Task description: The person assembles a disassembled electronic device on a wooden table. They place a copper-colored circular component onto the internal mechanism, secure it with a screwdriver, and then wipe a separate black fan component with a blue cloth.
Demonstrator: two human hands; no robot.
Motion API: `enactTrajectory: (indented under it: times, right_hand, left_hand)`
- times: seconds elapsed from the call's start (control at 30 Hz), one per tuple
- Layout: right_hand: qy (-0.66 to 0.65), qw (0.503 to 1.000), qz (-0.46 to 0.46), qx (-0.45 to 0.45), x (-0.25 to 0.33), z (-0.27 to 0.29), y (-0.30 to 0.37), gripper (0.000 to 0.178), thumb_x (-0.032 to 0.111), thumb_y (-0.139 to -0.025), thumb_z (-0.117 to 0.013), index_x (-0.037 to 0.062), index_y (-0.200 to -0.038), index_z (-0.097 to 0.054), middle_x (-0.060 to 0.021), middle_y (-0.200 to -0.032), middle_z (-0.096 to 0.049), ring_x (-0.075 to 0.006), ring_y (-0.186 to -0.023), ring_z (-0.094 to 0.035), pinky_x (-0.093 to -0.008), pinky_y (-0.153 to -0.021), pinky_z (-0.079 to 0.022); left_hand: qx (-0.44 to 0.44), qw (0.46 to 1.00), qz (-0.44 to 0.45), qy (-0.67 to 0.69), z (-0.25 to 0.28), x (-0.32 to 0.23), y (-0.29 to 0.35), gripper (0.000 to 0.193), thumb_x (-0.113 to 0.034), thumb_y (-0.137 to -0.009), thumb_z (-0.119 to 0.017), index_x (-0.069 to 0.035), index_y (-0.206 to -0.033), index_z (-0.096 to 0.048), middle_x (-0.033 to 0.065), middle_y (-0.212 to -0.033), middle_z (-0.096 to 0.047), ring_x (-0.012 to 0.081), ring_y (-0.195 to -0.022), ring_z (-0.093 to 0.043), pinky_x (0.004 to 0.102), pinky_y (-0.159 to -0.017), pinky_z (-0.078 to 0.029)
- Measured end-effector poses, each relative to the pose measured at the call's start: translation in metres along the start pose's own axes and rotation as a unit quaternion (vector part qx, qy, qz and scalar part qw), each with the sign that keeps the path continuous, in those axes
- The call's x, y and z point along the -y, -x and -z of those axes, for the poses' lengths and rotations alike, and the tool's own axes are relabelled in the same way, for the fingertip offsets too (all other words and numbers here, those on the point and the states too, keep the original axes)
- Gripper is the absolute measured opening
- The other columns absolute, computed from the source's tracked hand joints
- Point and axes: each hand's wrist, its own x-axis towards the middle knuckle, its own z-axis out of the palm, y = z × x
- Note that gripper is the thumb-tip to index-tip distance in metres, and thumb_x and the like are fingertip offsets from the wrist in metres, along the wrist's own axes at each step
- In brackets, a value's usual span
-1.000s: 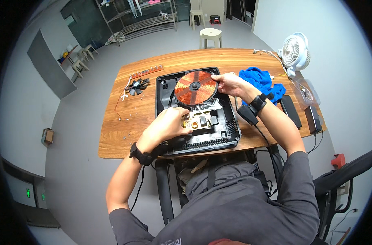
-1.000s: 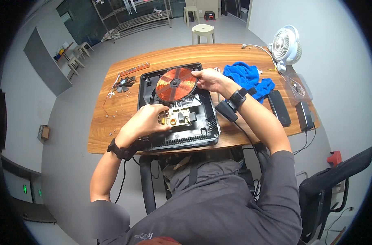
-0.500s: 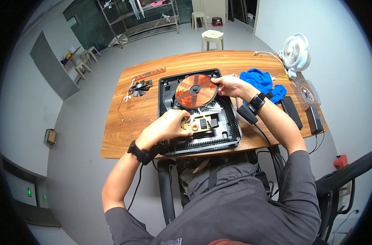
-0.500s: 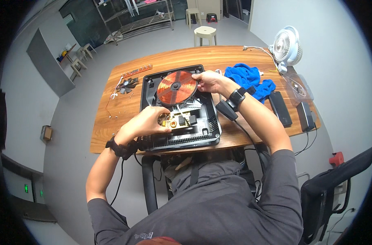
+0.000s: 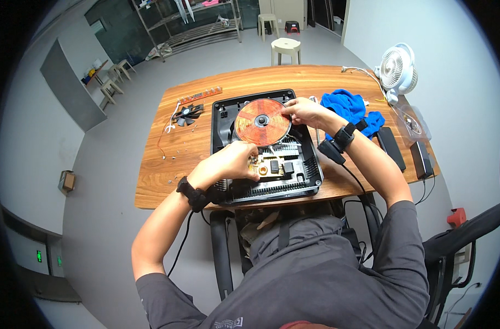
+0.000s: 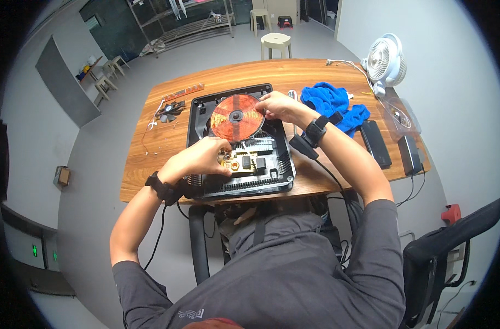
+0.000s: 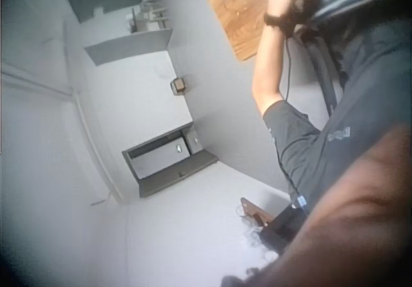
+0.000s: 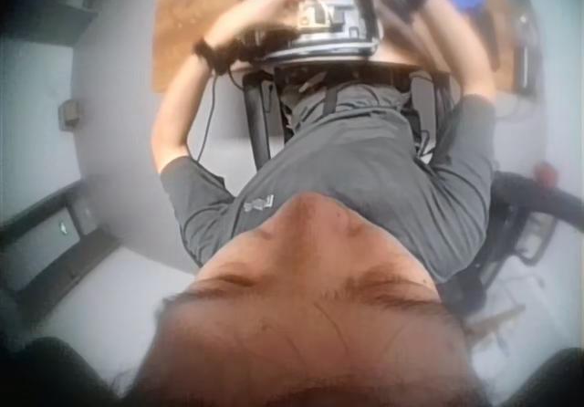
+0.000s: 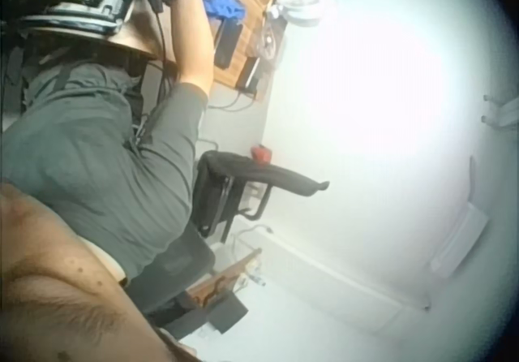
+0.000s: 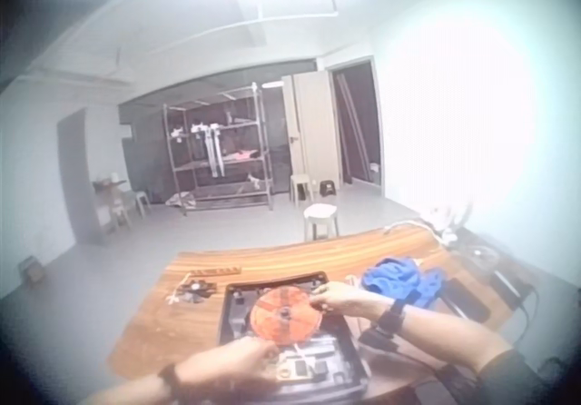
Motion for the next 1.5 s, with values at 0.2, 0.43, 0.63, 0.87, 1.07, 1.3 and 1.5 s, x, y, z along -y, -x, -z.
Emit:
enactTrajectory:
  times: [0.2,0.43,0.63,0.87,1.07,1.3,1.5]
  right_hand:
    - [0.173,0.983,0.05,-0.045,0.0,-0.006,0.001,0.026,0.02,-0.095,-0.071,0.0013,-0.113,-0.07,-0.0004,-0.082,-0.065,-0.0072,-0.065,-0.055,-0.0229,-0.059,-0.047]
    - [0.322,0.925,0.138,-0.145,-0.011,-0.012,-0.014,0.05,0.019,-0.09,-0.076,-0.0064,-0.13,-0.059,-0.0127,-0.09,-0.071,-0.0151,-0.069,-0.066,-0.0292,-0.062,-0.054]
    - [0.341,0.921,0.128,-0.136,-0.006,-0.01,-0.009,0.052,0.026,-0.085,-0.077,-0.0082,-0.123,-0.064,-0.0281,-0.116,-0.07,-0.0353,-0.107,-0.07,-0.0407,-0.094,-0.054]
    - [0.341,0.916,0.167,-0.127,-0.015,-0.003,-0.006,0.055,0.031,-0.086,-0.077,-0.0061,-0.125,-0.063,-0.0268,-0.116,-0.07,-0.0363,-0.109,-0.068,-0.0422,-0.095,-0.053]
    - [0.434,0.818,0.309,-0.218,-0.008,-0.003,0.038,0.042,0.028,-0.089,-0.075,0.0006,-0.118,-0.064,-0.0235,-0.118,-0.062,-0.0378,-0.115,-0.06,-0.0432,-0.101,-0.045]
    - [0.47,0.826,0.31,0.011,0.01,-0.045,0.119,0.028,0.025,-0.091,-0.076,0.0008,-0.102,-0.067,-0.0142,-0.099,-0.062,-0.0292,-0.094,-0.063,-0.0401,-0.084,-0.052]
    - [0.537,0.782,0.315,0.042,0.005,-0.056,0.125,0.04,0.031,-0.084,-0.082,0.0046,-0.11,-0.067,-0.0137,-0.112,-0.059,-0.0339,-0.111,-0.058,-0.0424,-0.095,-0.05]
  left_hand:
    - [-0.015,1.0,0.002,-0.015,-0.007,0.002,-0.003,0.051,-0.025,-0.074,-0.087,0.003,-0.111,-0.066,0.0239,-0.11,-0.07,0.0386,-0.109,-0.066,0.0431,-0.097,-0.052]
    - [-0.023,0.999,-0.017,-0.017,-0.009,0.01,0.0,0.051,-0.026,-0.074,-0.087,0.002,-0.112,-0.067,0.0219,-0.113,-0.07,0.0367,-0.112,-0.066,0.0418,-0.098,-0.052]
    - [-0.007,1.0,-0.022,-0.012,-0.003,0.01,0.007,0.056,-0.028,-0.079,-0.085,0.002,-0.123,-0.067,0.0227,-0.12,-0.069,0.0364,-0.114,-0.066,0.0414,-0.1,-0.052]
    - [-0.032,0.999,-0.018,0.03,0.01,0.01,0.022,0.05,-0.026,-0.085,-0.081,0.002,-0.124,-0.067,0.0213,-0.121,-0.07,0.0351,-0.114,-0.067,0.0405,-0.1,-0.052]
    - [-0.101,0.995,0.0,0.012,0.023,0.014,0.051,0.04,-0.02,-0.086,-0.079,0.001,-0.118,-0.069,0.0182,-0.109,-0.071,0.0315,-0.104,-0.069,0.0399,-0.094,-0.054]
    - [-0.09,0.992,0.087,0.027,0.015,0.026,0.074,0.033,-0.017,-0.084,-0.079,0.001,-0.11,-0.071,0.0159,-0.086,-0.073,0.0285,-0.081,-0.072,0.0379,-0.074,-0.056]
    - [-0.052,0.996,0.07,0.028,0.0,0.019,0.073,0.031,-0.012,-0.082,-0.079,0.002,-0.108,-0.072,0.0201,-0.091,-0.075,0.0318,-0.085,-0.074,0.0391,-0.077,-0.057]
